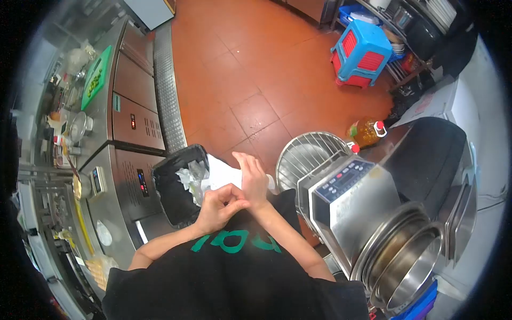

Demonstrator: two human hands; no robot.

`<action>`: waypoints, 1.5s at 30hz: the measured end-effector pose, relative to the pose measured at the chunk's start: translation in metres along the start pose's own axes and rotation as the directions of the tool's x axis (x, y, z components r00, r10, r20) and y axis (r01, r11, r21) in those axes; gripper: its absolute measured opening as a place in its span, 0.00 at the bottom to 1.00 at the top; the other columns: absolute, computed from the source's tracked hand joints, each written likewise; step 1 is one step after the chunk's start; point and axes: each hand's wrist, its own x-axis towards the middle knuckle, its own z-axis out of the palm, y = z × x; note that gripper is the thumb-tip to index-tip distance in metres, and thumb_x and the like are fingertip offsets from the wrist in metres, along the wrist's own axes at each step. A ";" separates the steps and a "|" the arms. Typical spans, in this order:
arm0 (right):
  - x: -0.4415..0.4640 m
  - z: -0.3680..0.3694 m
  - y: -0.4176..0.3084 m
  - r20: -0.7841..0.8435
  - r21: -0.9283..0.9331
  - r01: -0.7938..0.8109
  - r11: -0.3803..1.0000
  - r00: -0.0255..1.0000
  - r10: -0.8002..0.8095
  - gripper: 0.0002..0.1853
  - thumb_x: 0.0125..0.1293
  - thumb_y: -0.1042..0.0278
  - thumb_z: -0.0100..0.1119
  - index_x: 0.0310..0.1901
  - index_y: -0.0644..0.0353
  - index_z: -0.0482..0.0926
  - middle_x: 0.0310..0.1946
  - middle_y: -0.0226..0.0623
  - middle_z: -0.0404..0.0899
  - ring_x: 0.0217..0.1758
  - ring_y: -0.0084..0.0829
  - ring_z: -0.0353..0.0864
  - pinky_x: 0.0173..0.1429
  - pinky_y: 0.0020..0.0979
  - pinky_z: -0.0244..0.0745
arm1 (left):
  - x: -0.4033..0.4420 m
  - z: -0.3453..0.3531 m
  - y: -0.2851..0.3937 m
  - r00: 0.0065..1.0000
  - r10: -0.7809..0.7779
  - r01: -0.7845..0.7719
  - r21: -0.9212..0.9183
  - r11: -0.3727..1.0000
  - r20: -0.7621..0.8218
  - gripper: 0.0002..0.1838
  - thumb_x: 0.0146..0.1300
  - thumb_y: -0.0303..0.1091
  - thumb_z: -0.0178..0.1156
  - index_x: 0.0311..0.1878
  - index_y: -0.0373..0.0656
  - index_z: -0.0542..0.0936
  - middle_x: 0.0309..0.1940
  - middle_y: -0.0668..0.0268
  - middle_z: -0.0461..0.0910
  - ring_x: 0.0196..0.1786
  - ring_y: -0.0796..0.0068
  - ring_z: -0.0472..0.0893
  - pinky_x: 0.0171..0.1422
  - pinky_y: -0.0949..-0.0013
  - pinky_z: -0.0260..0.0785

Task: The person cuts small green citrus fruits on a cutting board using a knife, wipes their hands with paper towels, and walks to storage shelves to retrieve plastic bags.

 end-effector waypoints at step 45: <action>0.575 0.409 -0.048 0.626 0.757 -0.074 0.649 -0.205 -0.753 0.18 0.48 0.64 0.69 0.39 0.61 0.76 0.31 0.34 0.75 0.35 0.28 0.76 0.38 0.29 0.70 | 0.380 -0.347 -0.079 -0.342 -0.466 -0.126 -0.452 0.883 -0.816 0.12 0.61 0.28 0.53 0.46 0.33 0.75 0.35 0.67 0.78 0.36 0.80 0.75 0.44 0.75 0.68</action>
